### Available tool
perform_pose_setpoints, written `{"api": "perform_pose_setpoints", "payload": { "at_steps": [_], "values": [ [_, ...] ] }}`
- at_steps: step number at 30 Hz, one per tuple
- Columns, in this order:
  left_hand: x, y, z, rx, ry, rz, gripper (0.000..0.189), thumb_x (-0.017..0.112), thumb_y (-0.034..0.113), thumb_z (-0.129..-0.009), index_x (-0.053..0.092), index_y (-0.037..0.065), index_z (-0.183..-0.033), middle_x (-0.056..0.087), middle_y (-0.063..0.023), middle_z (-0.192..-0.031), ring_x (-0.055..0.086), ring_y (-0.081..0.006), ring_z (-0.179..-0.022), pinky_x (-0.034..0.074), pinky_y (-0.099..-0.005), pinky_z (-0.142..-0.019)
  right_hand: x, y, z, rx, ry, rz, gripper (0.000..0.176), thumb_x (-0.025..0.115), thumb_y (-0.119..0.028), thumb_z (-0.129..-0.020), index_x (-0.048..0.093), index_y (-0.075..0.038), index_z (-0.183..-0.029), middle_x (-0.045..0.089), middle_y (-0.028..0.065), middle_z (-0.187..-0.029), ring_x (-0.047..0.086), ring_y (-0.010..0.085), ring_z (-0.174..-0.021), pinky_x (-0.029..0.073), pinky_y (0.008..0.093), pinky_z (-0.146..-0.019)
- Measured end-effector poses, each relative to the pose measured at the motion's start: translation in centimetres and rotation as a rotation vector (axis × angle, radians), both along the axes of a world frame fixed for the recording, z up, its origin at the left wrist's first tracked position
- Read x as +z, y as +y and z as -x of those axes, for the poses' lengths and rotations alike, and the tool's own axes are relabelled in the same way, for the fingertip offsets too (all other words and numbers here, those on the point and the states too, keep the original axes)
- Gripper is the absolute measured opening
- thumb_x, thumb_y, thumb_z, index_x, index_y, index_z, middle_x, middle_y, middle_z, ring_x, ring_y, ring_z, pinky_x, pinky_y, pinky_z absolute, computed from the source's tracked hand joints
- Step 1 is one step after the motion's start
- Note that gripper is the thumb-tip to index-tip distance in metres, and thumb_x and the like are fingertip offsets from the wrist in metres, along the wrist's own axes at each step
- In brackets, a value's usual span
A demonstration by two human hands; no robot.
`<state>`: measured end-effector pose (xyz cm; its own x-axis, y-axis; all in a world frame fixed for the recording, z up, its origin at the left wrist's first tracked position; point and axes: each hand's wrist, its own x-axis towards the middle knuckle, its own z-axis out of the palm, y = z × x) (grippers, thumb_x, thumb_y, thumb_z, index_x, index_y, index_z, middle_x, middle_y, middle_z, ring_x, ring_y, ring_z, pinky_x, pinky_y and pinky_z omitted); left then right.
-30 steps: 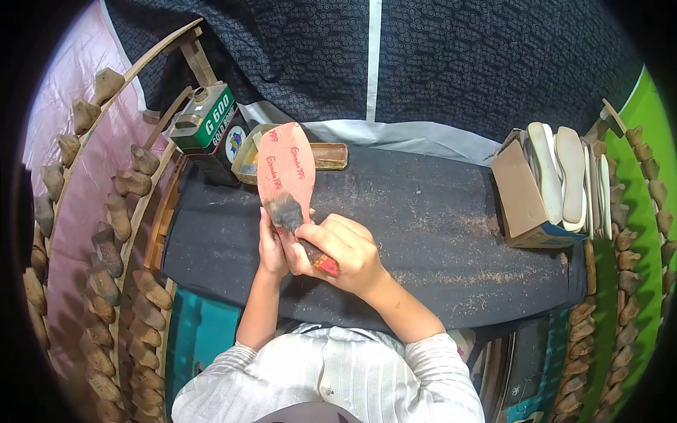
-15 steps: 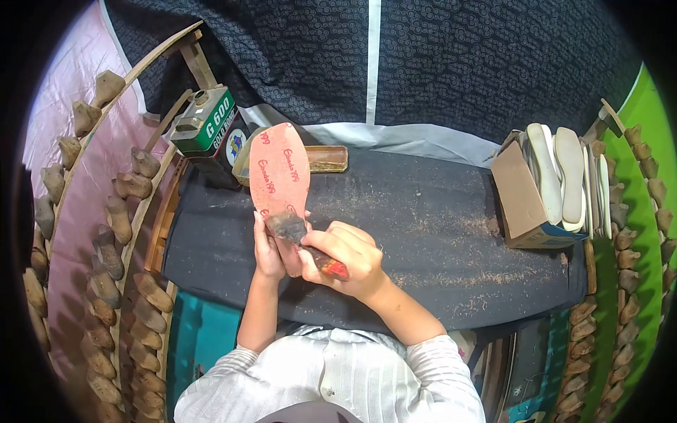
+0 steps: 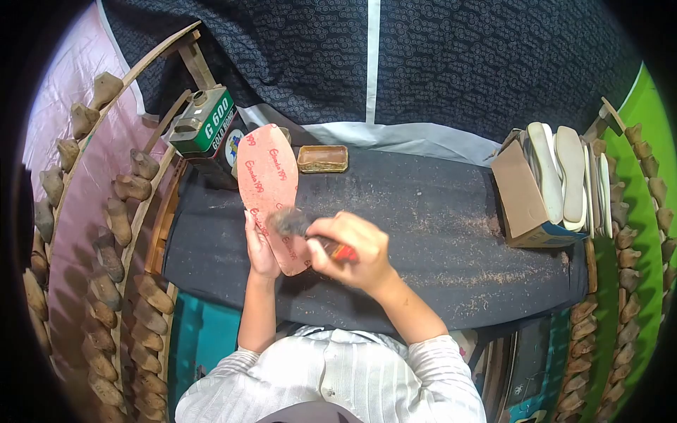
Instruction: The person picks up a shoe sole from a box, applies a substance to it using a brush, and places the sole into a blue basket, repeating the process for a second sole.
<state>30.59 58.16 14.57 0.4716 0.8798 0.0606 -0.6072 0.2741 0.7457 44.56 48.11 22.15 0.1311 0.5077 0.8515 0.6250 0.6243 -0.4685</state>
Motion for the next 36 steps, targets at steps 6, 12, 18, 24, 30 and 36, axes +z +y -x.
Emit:
{"api": "perform_pose_setpoints", "payload": {
  "at_steps": [6,12,18,24,30,36],
  "values": [
    [-0.9,0.3,1.0,-0.01,0.042,0.005,0.069,0.015,0.058,-0.092,0.047,0.001,-0.116,0.059,-0.0135,-0.09,0.059,-0.0239,-0.067,0.05,-0.0367,-0.06,-2.2,5.0,-3.7,-0.208,0.387,0.048,0.009,0.064,-0.006,-0.078,0.064,-0.001,-0.085,0.065,0.0072,-0.078,0.06,0.0121,-0.064,0.048,0.0239,-0.059],
    [-0.6,0.1,1.6,0.007,0.049,-0.002,0.069,0.015,0.057,-0.092,0.046,0.001,-0.118,0.059,-0.0142,-0.091,0.059,-0.0239,-0.065,0.051,-0.0371,-0.059,-6.5,12.2,-6.2,-0.316,0.2,0.314,0.017,0.066,-0.016,-0.082,0.062,-0.001,-0.088,0.065,0.012,-0.077,0.064,0.0153,-0.067,0.049,0.0267,-0.061],
    [-0.6,-0.2,2.8,0.026,0.024,-0.049,0.069,0.014,0.056,-0.093,0.047,0.0,-0.119,0.06,-0.0146,-0.09,0.06,-0.0244,-0.065,0.051,-0.0374,-0.059,-11.0,17.2,-7.8,-0.352,0.06,0.308,0.019,0.066,-0.019,-0.083,0.062,-0.001,-0.087,0.066,0.0138,-0.072,0.065,0.0185,-0.064,0.05,0.0284,-0.06],
    [-0.6,-0.1,3.8,0.052,-0.023,-0.021,0.071,0.012,0.054,-0.093,0.048,-0.001,-0.117,0.06,-0.0159,-0.091,0.06,-0.024,-0.064,0.051,-0.037,-0.06,-12.2,17.8,-8.4,-0.337,0.074,0.382,0.02,0.066,-0.018,-0.081,0.06,0.0,-0.086,0.064,0.0183,-0.078,0.065,0.0293,-0.07,0.051,0.0351,-0.064],
    [-0.6,0.0,3.6,0.043,-0.008,-0.01,0.069,0.015,0.056,-0.093,0.047,0.0,-0.118,0.059,-0.0144,-0.089,0.059,-0.0245,-0.064,0.051,-0.0372,-0.059,-10.1,16.3,-7.9,-0.363,0.114,0.305,0.018,0.066,-0.017,-0.082,0.061,-0.001,-0.089,0.065,0.014,-0.076,0.065,0.0209,-0.066,0.05,0.0295,-0.061],
    [-0.6,0.0,2.9,0.001,-0.034,-0.027,0.069,0.015,0.056,-0.093,0.046,0.0,-0.119,0.059,-0.0145,-0.089,0.059,-0.0241,-0.064,0.051,-0.0371,-0.058,-3.1,10.8,-4.4,-0.242,0.267,0.022,0.016,0.065,-0.012,-0.082,0.064,-0.001,-0.093,0.066,0.01,-0.088,0.064,0.0166,-0.076,0.05,0.0271,-0.067]
  ]
}}
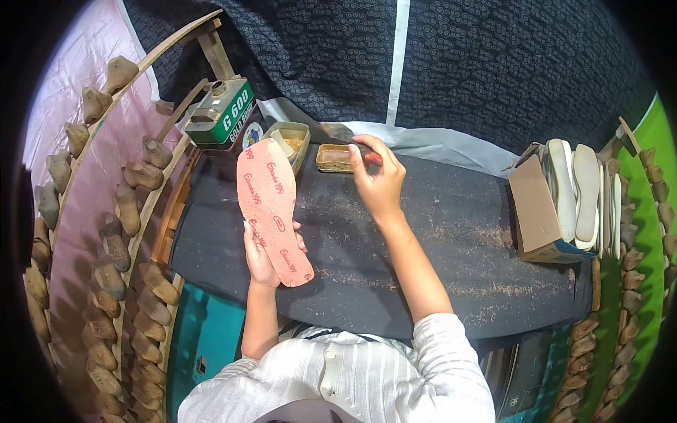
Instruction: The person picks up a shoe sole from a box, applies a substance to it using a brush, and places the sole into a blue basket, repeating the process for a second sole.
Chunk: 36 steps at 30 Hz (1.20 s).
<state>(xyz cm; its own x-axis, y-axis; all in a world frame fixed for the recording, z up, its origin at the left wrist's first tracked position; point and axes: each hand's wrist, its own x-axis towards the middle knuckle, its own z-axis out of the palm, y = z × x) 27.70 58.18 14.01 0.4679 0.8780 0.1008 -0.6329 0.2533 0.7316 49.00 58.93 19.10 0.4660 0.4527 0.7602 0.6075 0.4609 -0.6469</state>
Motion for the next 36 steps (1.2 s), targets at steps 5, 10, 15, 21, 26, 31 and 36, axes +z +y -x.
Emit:
{"api": "perform_pose_setpoints", "payload": {
  "at_steps": [5,10,15,21,26,31,36],
  "values": [
    [0.2,-0.3,-0.5,-0.063,0.011,0.026,0.071,0.012,0.056,-0.093,0.047,-0.001,-0.117,0.059,-0.0163,-0.092,0.059,-0.0249,-0.066,0.05,-0.0372,-0.061,3.7,-4.1,2.2,0.097,-0.155,-0.146,0.017,0.068,-0.009,-0.078,0.064,0.0,-0.092,0.066,0.0107,-0.089,0.064,0.0205,-0.079,0.049,0.0283,-0.072],
    [0.9,-0.9,-0.8,-0.057,0.034,0.055,0.07,0.015,0.058,-0.092,0.047,0.001,-0.117,0.059,-0.0157,-0.091,0.059,-0.0255,-0.065,0.05,-0.0373,-0.061,4.8,-5.3,3.4,0.146,-0.395,-0.149,0.019,0.07,-0.011,-0.077,0.063,0.001,-0.09,0.065,0.0108,-0.081,0.061,0.0202,-0.066,0.048,0.0279,-0.061],
    [1.4,-0.2,0.0,-0.021,0.042,0.013,0.07,0.018,0.061,-0.09,0.047,0.003,-0.117,0.058,-0.0149,-0.09,0.059,-0.0257,-0.065,0.051,-0.0375,-0.06,4.3,-7.1,3.7,0.167,-0.393,-0.07,0.017,0.069,-0.009,-0.075,0.063,0.001,-0.088,0.064,0.0099,-0.076,0.058,0.0186,-0.06,0.046,0.026,-0.055],
    [1.2,-0.6,0.3,-0.067,0.045,-0.006,0.072,0.015,0.059,-0.091,0.047,0.0,-0.117,0.058,-0.0169,-0.093,0.058,-0.026,-0.067,0.049,-0.0372,-0.062,5.4,-6.7,4.1,0.137,-0.365,-0.202,0.018,0.068,-0.011,-0.077,0.063,0.001,-0.09,0.065,0.0111,-0.079,0.06,0.02,-0.064,0.048,0.0283,-0.06],
    [0.9,-0.9,0.2,-0.131,-0.005,0.024,0.071,0.015,0.059,-0.091,0.046,0.001,-0.118,0.058,-0.0167,-0.092,0.058,-0.0264,-0.067,0.049,-0.0374,-0.062,5.3,-6.5,4.3,0.105,-0.368,-0.151,0.02,0.072,-0.01,-0.073,0.063,-0.003,-0.09,0.065,0.0083,-0.083,0.062,0.022,-0.069,0.05,0.0298,-0.062],
    [0.7,-0.5,0.3,-0.089,-0.006,0.022,0.071,0.016,0.059,-0.091,0.046,0.001,-0.118,0.059,-0.0163,-0.092,0.059,-0.0259,-0.067,0.049,-0.0369,-0.062,4.5,-7.9,4.3,0.174,-0.349,-0.03,0.011,0.066,-0.005,-0.073,0.064,-0.001,-0.082,0.062,0.0098,-0.072,0.058,0.0179,-0.06,0.046,0.0269,-0.056],
    [0.7,-0.7,0.3,-0.097,0.025,0.001,0.069,0.018,0.06,-0.091,0.046,0.003,-0.119,0.058,-0.0129,-0.091,0.059,-0.0252,-0.067,0.05,-0.0369,-0.062,5.3,-7.8,4.4,0.133,-0.3,-0.14,0.014,0.068,-0.008,-0.073,0.064,-0.001,-0.085,0.065,0.0098,-0.077,0.06,0.0203,-0.063,0.048,0.0268,-0.058]
  ]
}}
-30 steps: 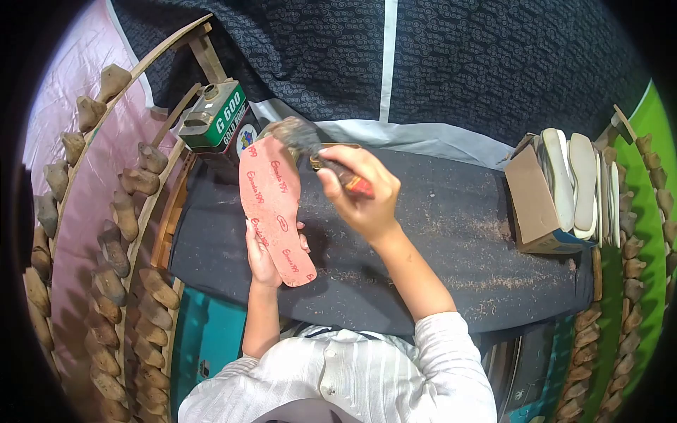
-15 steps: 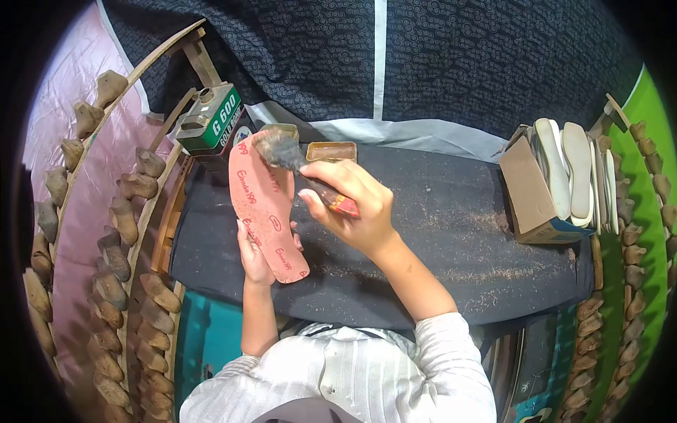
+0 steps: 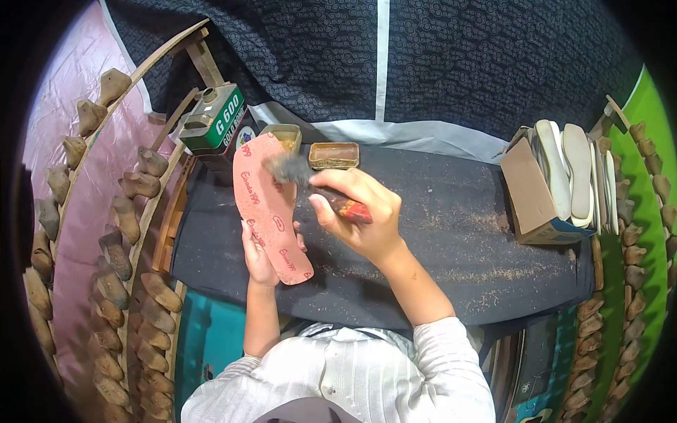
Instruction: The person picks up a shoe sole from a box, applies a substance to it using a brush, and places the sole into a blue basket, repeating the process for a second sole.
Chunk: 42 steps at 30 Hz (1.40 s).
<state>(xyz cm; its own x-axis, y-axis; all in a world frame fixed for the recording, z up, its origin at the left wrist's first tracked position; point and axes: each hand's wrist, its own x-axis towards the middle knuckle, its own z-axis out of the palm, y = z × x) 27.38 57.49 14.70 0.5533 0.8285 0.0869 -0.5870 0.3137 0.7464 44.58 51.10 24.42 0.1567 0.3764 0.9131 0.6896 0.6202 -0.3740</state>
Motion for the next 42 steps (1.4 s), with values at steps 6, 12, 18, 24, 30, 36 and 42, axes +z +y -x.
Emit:
{"api": "perform_pose_setpoints", "payload": {
  "at_steps": [6,12,18,24,30,36,42],
  "values": [
    [0.9,0.1,-0.3,0.073,-0.025,0.031,0.07,0.015,0.058,-0.092,0.048,0.001,-0.116,0.059,-0.0152,-0.091,0.058,-0.0245,-0.067,0.049,-0.0362,-0.061,-0.7,0.5,0.7,0.039,-0.103,0.096,0.016,0.069,-0.004,-0.071,0.064,-0.002,-0.086,0.065,0.0085,-0.077,0.059,0.0187,-0.06,0.048,0.0272,-0.056],
    [1.0,0.9,-0.2,0.154,-0.029,-0.003,0.068,0.016,0.057,-0.092,0.05,0.002,-0.112,0.059,-0.013,-0.088,0.058,-0.0241,-0.067,0.049,-0.0363,-0.061,-1.7,-0.8,1.1,0.165,-0.145,0.191,0.012,0.068,-0.001,-0.068,0.064,-0.002,-0.079,0.063,0.0077,-0.069,0.057,0.0185,-0.055,0.047,0.0263,-0.053],
    [0.8,0.6,-0.5,0.102,-0.024,-0.02,0.068,0.017,0.058,-0.091,0.049,0.001,-0.111,0.059,-0.0132,-0.088,0.058,-0.024,-0.067,0.049,-0.0363,-0.061,-1.2,0.3,1.4,0.021,-0.076,0.011,0.019,0.068,-0.003,-0.071,0.063,-0.001,-0.089,0.064,0.0089,-0.079,0.058,0.0193,-0.06,0.047,0.0268,-0.053],
    [1.2,0.8,-0.9,0.141,-0.066,0.006,0.069,0.017,0.059,-0.091,0.048,0.001,-0.113,0.058,-0.0142,-0.091,0.058,-0.0243,-0.069,0.049,-0.0365,-0.061,-2.1,-0.8,1.2,0.083,-0.055,0.113,0.015,0.066,-0.003,-0.071,0.063,-0.001,-0.086,0.064,0.0093,-0.075,0.057,0.0189,-0.056,0.046,0.0266,-0.053],
    [1.1,0.4,-1.0,0.129,-0.085,0.019,0.069,0.017,0.059,-0.09,0.048,0.002,-0.114,0.058,-0.0137,-0.091,0.058,-0.0243,-0.069,0.049,-0.0365,-0.061,-1.6,-0.2,1.1,0.038,0.048,0.069,0.018,0.071,-0.005,-0.072,0.063,-0.002,-0.087,0.064,0.0083,-0.08,0.059,0.0196,-0.063,0.048,0.0289,-0.057],
    [1.0,0.9,-1.3,0.166,-0.054,0.008,0.069,0.017,0.059,-0.091,0.048,0.002,-0.114,0.058,-0.0142,-0.091,0.059,-0.0243,-0.068,0.049,-0.0365,-0.061,-2.3,-1.1,0.9,0.077,0.034,0.137,0.012,0.065,-0.003,-0.073,0.062,0.0,-0.085,0.063,0.0091,-0.074,0.056,0.018,-0.057,0.046,0.0273,-0.054],
    [0.8,0.3,-1.4,0.118,-0.043,-0.014,0.069,0.016,0.059,-0.091,0.049,0.001,-0.112,0.059,-0.014,-0.09,0.059,-0.024,-0.068,0.049,-0.0361,-0.061,-1.8,-0.2,1.0,-0.03,0.039,0.057,0.019,0.071,-0.006,-0.072,0.063,-0.002,-0.089,0.064,0.0074,-0.082,0.059,0.0186,-0.064,0.047,0.0272,-0.057]
  ]
}}
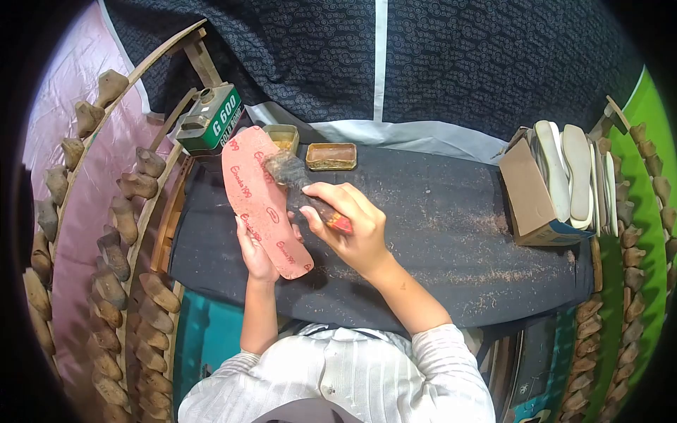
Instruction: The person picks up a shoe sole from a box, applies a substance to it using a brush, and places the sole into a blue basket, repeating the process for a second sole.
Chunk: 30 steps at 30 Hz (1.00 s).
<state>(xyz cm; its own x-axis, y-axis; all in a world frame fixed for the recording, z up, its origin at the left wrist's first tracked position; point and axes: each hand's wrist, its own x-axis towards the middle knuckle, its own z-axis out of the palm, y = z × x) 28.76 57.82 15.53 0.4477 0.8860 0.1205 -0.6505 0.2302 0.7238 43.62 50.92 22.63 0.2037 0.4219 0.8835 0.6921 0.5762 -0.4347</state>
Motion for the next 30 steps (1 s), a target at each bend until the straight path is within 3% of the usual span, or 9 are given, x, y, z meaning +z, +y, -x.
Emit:
{"api": "perform_pose_setpoints", "payload": {
  "at_steps": [5,7,13,19,23,25,27,30],
  "values": [
    [-0.6,0.6,0.1,0.029,0.006,0.02,0.07,0.016,0.059,-0.091,0.048,0.001,-0.113,0.059,-0.0142,-0.091,0.059,-0.0242,-0.068,0.049,-0.0361,-0.061,-1.1,-1.1,-0.4,0.064,0.0,0.118,0.021,0.07,-0.005,-0.073,0.063,-0.002,-0.092,0.064,0.0078,-0.08,0.06,0.0206,-0.065,0.048,0.0277,-0.059],
    [-0.8,0.8,0.4,0.022,-0.007,0.039,0.07,0.017,0.059,-0.091,0.048,0.001,-0.114,0.059,-0.0144,-0.091,0.059,-0.0244,-0.067,0.049,-0.0363,-0.06,-1.3,-1.4,-0.6,0.151,0.159,0.185,0.02,0.069,-0.005,-0.073,0.063,-0.002,-0.092,0.064,0.0079,-0.079,0.061,0.0211,-0.066,0.049,0.0278,-0.06],
    [0.0,-0.1,0.0,-0.021,0.005,0.038,0.069,0.017,0.058,-0.091,0.049,0.001,-0.113,0.059,-0.0142,-0.09,0.059,-0.0243,-0.066,0.05,-0.0362,-0.061,-0.5,-0.4,-0.3,0.043,0.037,0.073,0.019,0.07,-0.007,-0.075,0.063,-0.002,-0.092,0.064,0.0091,-0.085,0.061,0.0209,-0.072,0.049,0.0292,-0.063],
    [-0.5,0.6,0.3,0.046,0.04,0.044,0.068,0.017,0.057,-0.092,0.047,0.001,-0.115,0.059,-0.0145,-0.093,0.059,-0.0243,-0.068,0.05,-0.0361,-0.062,-1.3,-1.2,0.0,0.171,0.009,0.167,0.012,0.065,-0.004,-0.075,0.063,-0.001,-0.086,0.064,0.0082,-0.078,0.057,0.0187,-0.059,0.046,0.0292,-0.055],
    [0.1,0.1,0.0,-0.018,0.004,0.002,0.068,0.016,0.057,-0.092,0.047,0.002,-0.116,0.059,-0.0141,-0.094,0.059,-0.0242,-0.07,0.05,-0.0362,-0.064,-0.5,-0.5,0.6,0.125,0.037,0.066,0.018,0.067,-0.006,-0.076,0.063,0.0,-0.092,0.065,0.0096,-0.083,0.06,0.0206,-0.067,0.048,0.0291,-0.06],
    [1.0,-0.7,-0.6,0.053,0.046,0.044,0.068,0.015,0.056,-0.092,0.046,0.002,-0.119,0.059,-0.014,-0.094,0.059,-0.0242,-0.07,0.05,-0.0365,-0.065,-0.5,-0.1,0.8,0.108,0.03,0.06,0.022,0.068,-0.005,-0.075,0.063,0.0,-0.096,0.065,0.0104,-0.085,0.062,0.021,-0.071,0.049,0.0288,-0.063],
    [1.0,-0.7,-0.6,0.049,0.087,-0.011,0.066,0.017,0.055,-0.093,0.043,0.002,-0.122,0.058,-0.0142,-0.1,0.059,-0.0241,-0.075,0.049,-0.0374,-0.068,-0.8,0.1,1.0,0.115,-0.027,0.131,0.026,0.071,-0.006,-0.073,0.062,-0.003,-0.096,0.063,0.0109,-0.088,0.061,0.024,-0.072,0.05,0.0311,-0.065],
    [0.1,0.1,-0.3,0.109,0.025,0.041,0.059,0.021,0.051,-0.095,0.041,0.004,-0.126,0.055,-0.0132,-0.112,0.058,-0.0238,-0.091,0.047,-0.0372,-0.081,-1.3,-0.7,1.3,0.172,-0.093,0.156,0.022,0.07,-0.004,-0.071,0.061,-0.002,-0.091,0.062,0.0101,-0.081,0.058,0.0238,-0.066,0.049,0.0321,-0.06]
  ]
}}
